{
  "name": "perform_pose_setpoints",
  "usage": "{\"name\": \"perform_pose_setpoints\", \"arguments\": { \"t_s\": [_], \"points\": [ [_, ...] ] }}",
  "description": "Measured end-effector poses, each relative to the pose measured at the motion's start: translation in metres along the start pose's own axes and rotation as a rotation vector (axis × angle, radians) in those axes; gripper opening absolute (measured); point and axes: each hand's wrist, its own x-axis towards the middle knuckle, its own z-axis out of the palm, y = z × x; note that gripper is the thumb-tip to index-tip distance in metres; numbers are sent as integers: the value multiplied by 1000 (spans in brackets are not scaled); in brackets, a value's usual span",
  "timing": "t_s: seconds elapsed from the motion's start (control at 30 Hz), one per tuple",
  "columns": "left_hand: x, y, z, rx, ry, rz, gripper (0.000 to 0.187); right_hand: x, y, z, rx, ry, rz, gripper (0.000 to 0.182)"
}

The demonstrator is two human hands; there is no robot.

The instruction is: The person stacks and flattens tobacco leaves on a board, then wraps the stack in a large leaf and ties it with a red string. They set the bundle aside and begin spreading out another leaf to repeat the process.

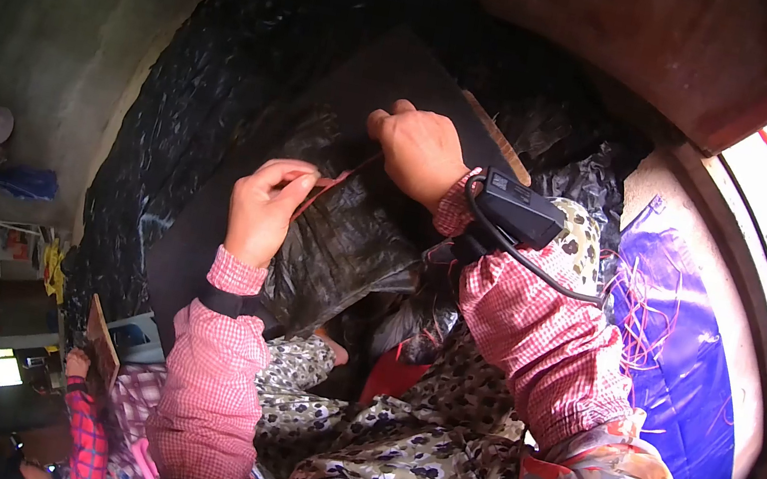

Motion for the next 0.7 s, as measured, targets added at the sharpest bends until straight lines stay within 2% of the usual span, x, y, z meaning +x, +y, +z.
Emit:
{"name": "perform_pose_setpoints", "arguments": {
  "t_s": [0.03, 0.13, 0.2, 0.37, 0.43, 0.5, 0.53, 0.6, 0.63, 0.7],
  "points": [
    [3, -7, 9, -294, -39, -56, 14, 1, -1, 1, 1, -2, -2, 26],
    [6, 9, 16, -457, -156, -108, 14, 1, 0, 4, -50, 31, 9, 19],
    [8, 2, 18, -645, -154, -260, 12, 3, 1, 8, -71, 28, 39, 19],
    [10, -7, 5, -669, -72, -326, 9, 7, 4, 10, -81, 39, 42, 19],
    [12, -9, 2, -521, -133, -344, 10, 7, 4, 11, -74, 57, 41, 19],
    [16, -3, 7, -467, -132, -356, 14, 10, 3, 12, 44, 176, 24, 17],
    [17, 0, 9, -418, -191, -307, 19, 12, 2, 13, 44, 176, 19, 17],
    [20, 5, 16, -312, -288, -270, 29, 18, -5, 9, 598, 336, -56, 16],
    [23, 6, 17, -314, -283, -268, 29, 19, -9, 6, 597, 334, -61, 16],
    [25, 8, 18, -224, -333, -335, 29, 18, -18, -1, 999, 174, 128, 10]
  ]
}}
